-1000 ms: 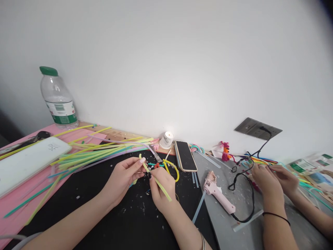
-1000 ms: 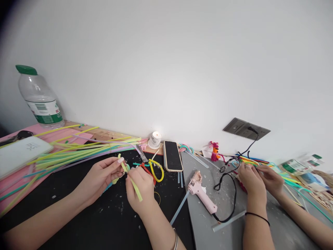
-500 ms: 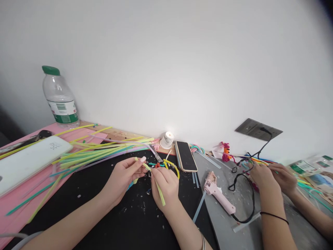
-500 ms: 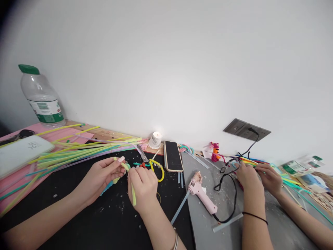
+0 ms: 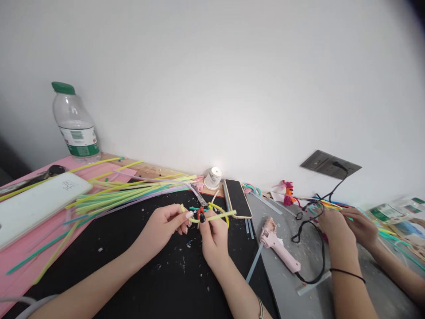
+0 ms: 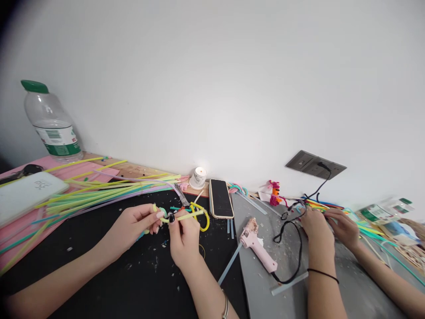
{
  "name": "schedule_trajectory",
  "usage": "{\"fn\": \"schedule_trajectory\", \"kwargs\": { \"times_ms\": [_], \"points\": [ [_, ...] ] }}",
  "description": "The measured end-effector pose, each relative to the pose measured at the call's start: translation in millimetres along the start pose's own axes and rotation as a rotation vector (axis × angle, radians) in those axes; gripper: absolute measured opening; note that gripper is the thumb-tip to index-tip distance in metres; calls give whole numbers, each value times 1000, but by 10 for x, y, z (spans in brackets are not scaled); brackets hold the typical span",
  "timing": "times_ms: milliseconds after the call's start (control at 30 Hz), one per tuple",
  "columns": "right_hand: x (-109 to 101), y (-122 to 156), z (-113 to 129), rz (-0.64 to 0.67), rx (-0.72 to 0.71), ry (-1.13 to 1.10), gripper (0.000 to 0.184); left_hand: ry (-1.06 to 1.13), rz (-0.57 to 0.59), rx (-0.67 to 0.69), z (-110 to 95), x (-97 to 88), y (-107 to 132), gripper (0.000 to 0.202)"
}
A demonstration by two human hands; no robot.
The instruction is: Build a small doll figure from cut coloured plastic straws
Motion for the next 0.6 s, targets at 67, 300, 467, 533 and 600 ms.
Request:
{"fn": "schedule_trajectory", "kwargs": {
  "times_ms": [67, 300, 467, 533, 600],
  "points": [
    [-4, 5, -106, 8, 139, -123, 34, -67, 88, 23, -19, 18, -8, 27],
    [112, 34, -293, 155, 429, -553, 41, -201, 397, -37, 23, 172, 64, 26],
    [229, 90, -340, 326, 541, -570, 43, -243, 524, -91, 44, 249, 125, 24],
    [233, 79, -328, 376, 536, -524, 44, -267, 533, -107, 43, 243, 137, 24],
    [220, 51, -298, 420, 517, -454, 45, -294, 525, -111, 38, 228, 147, 24]
  ]
}}
Point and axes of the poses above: each hand's wrist, its own y-axis away from the middle knuckle, its own x-axis out of the palm, z = x × y, the point moved 6 cm from there along -y, towards the middle knuckle, and after that the axes turned 11 degrees about -y, right-handed, at the moved point
